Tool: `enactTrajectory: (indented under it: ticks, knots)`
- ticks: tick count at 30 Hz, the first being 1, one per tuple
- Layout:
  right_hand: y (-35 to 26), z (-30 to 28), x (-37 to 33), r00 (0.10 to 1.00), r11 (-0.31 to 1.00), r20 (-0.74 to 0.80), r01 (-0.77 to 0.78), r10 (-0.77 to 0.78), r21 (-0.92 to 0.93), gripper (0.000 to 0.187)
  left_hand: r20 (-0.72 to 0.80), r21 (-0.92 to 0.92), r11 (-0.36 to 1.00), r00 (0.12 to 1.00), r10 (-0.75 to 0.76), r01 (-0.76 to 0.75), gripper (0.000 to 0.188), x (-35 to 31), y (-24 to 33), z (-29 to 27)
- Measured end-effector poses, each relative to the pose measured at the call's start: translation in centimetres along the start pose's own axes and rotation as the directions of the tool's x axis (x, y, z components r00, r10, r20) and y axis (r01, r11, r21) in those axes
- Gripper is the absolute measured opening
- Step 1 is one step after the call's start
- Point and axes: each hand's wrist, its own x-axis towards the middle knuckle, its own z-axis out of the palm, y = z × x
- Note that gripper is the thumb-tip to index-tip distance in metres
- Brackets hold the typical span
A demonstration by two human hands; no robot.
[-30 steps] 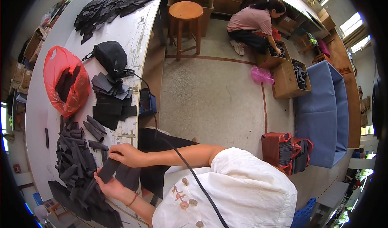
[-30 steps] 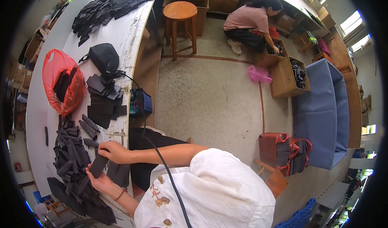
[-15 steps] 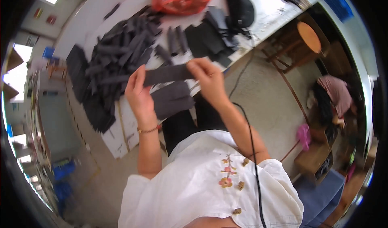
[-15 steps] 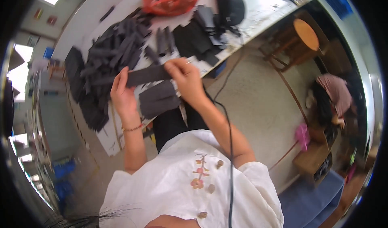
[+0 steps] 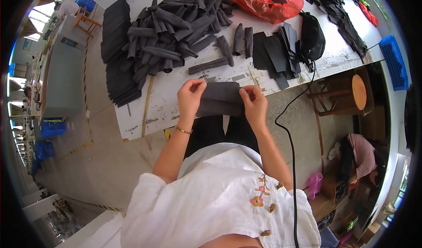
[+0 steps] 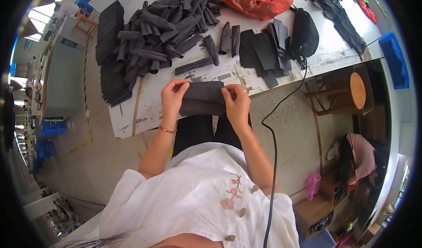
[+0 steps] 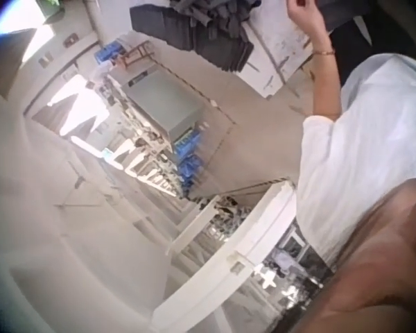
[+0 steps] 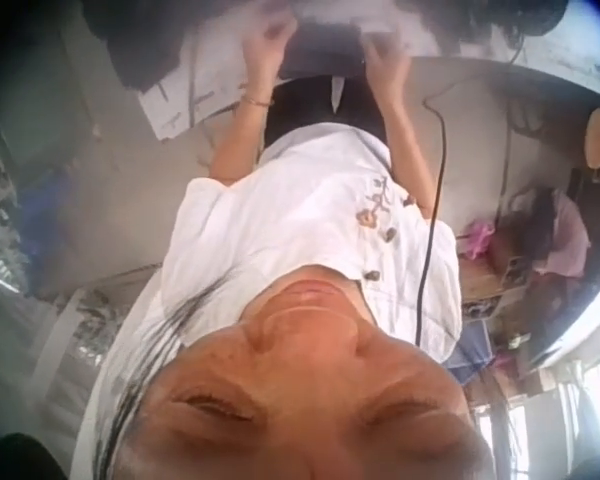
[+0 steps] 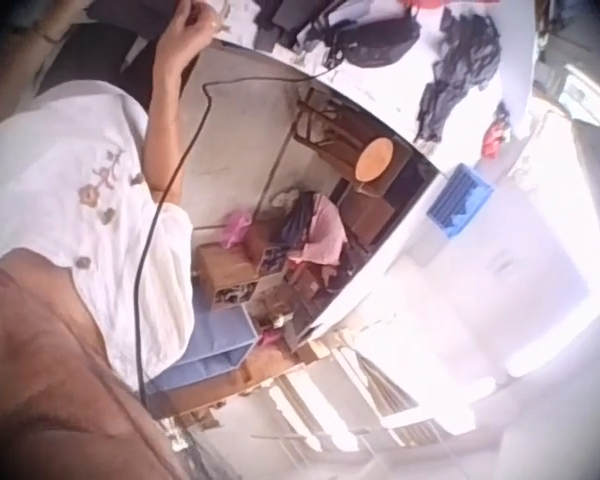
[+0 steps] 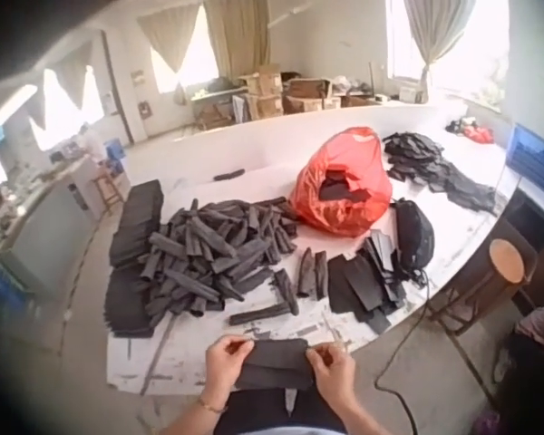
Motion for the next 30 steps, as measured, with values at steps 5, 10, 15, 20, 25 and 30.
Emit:
enactTrajectory:
  ticks: [5,10,15,20,25,30]
  knots:
    - [0.9,0.3,0.4,0.998,0.984,-0.036,0.05,-0.057,-0.172,0.014,0.002,0.267,0.944,0.98,0.2,-0.193,0.008,0.6,1.3,0.2]
    - [0.3,-0.4,1.9,0.982,0.978,-0.145,0.09,-0.118,-0.188,0.016,0.145,0.357,0.819,0.892,0.427,-0.45,0.011,6.1,3.5,0.1]
    - [0.2,-1.3,8.7,0.881,0.92,-0.363,0.171,-0.302,-0.352,0.013,0.43,0.453,0.583,0.738,0.52,-0.675,0.014,10.8,0.9,2.2]
    - [2.5,-1.1,13.8,0.776,0.678,-0.441,-0.025,-0.45,-0.735,0.023,0.603,0.697,0.4,0.788,0.122,-0.595,0.016,10.7,0.2,3.5]
    - [4.3,-1.9,15.9,0.893,0.305,-0.261,-0.149,-0.366,-0.94,0.026,0.494,0.506,0.716,0.842,0.217,-0.482,0.009,10.3,1.7,2.7]
    - [5.8,-1.8,15.8,0.917,0.127,-0.129,-0.087,-0.378,-0.988,0.018,0.408,0.04,0.998,0.911,-0.061,0.049,0.014,10.1,3.5,1.4]
